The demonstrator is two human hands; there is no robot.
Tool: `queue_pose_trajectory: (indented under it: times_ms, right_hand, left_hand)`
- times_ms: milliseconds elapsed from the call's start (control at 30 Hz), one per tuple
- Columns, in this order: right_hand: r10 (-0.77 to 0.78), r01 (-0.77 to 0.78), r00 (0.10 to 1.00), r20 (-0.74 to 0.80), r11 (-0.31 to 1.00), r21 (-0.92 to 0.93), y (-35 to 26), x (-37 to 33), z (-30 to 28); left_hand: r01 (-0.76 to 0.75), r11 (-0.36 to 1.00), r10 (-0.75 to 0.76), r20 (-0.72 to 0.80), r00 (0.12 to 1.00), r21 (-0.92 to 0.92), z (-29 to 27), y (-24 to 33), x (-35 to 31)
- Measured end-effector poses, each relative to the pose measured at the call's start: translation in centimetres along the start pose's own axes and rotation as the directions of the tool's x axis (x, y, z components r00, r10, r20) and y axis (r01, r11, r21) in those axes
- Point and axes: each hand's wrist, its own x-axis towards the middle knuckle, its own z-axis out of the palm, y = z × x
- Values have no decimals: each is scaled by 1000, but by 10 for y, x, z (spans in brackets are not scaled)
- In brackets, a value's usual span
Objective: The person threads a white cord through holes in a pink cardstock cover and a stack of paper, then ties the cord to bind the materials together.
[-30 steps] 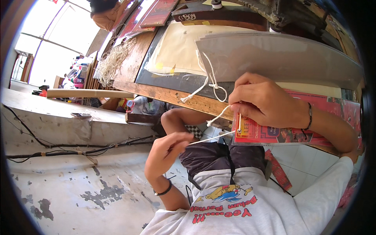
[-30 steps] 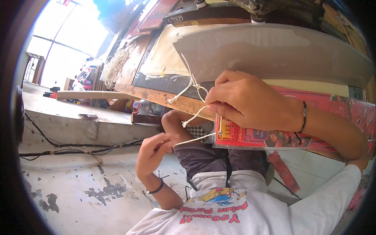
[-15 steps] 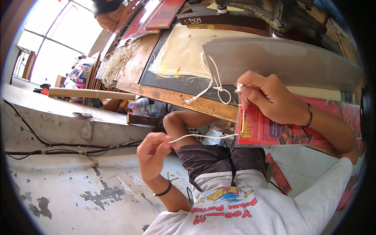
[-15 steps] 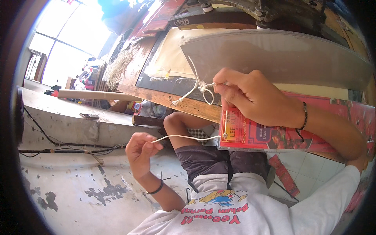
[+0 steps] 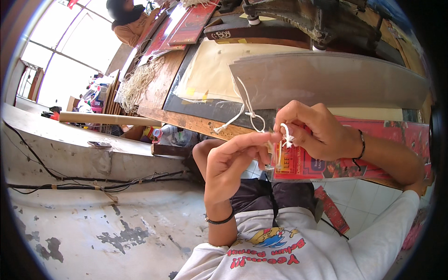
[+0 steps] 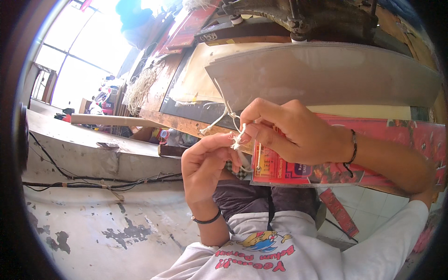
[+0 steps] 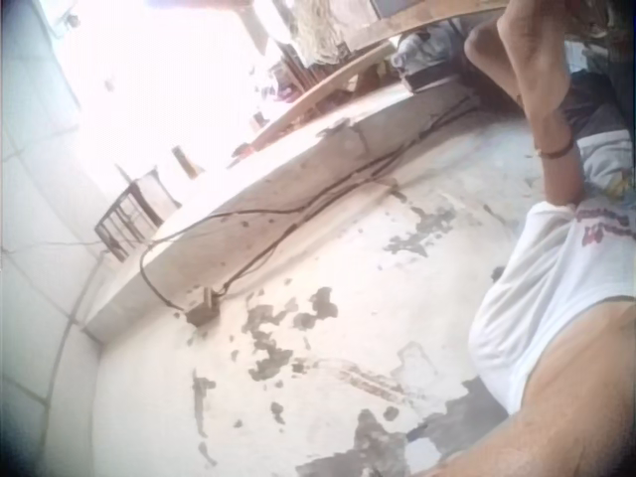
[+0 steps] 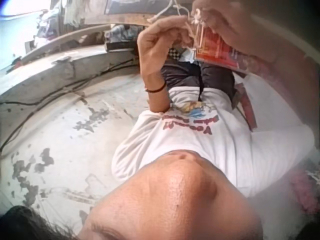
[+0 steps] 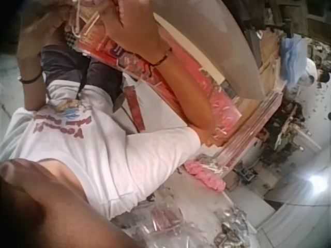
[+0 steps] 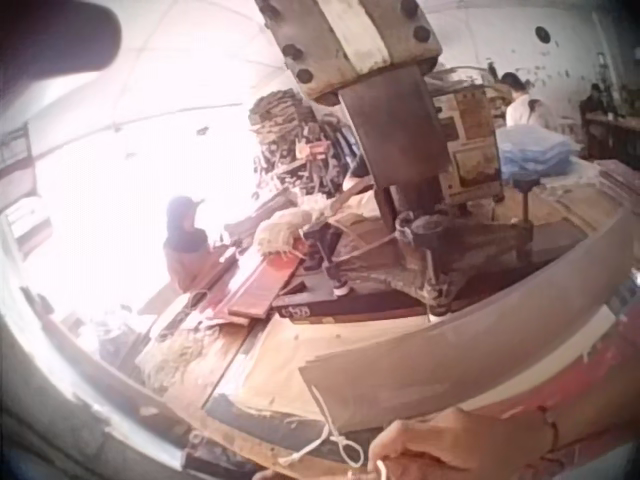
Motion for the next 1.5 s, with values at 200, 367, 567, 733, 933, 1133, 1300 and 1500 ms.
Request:
queue_pose_trajectory:
  times_ms: [200,367,567,733,933,1133,1300,1500]
  right_hand:
    - [29,-28,999,22,999,-28,0,1,-3]
    - [108,-104,992,68,993,-61,1,0,-5]
    - [196,-190,976,99,980,-66,-4,2,-6]
    - [175,-168,981,83,983,-78,-2,4,-4]
    - [114,-110,992,54,991,-77,-1,3,-1]
    - [122,-95,979,166,982,-162,-2,4,-3]
    - [71,-71,997,-12,993,-93,1,2,2]
    - [-79,70,996,-40,979,-194,8,4,0]
  left_hand:
    - [-6,972,53,-196,979,233,14,-14,1]
    - [-44,799,226,-232,946,600,14,-17,4]
    - [-61,792,253,-236,938,607,13,-20,5]
    - [-118,855,301,-298,906,506,17,-22,4]
    - [-120,892,281,-326,903,436,31,-26,6]
    - [-61,926,200,-348,916,372,32,-24,7]
    - [-27,925,175,-362,915,379,28,-22,5]
    - [92,915,51,-340,939,392,21,-20,3]
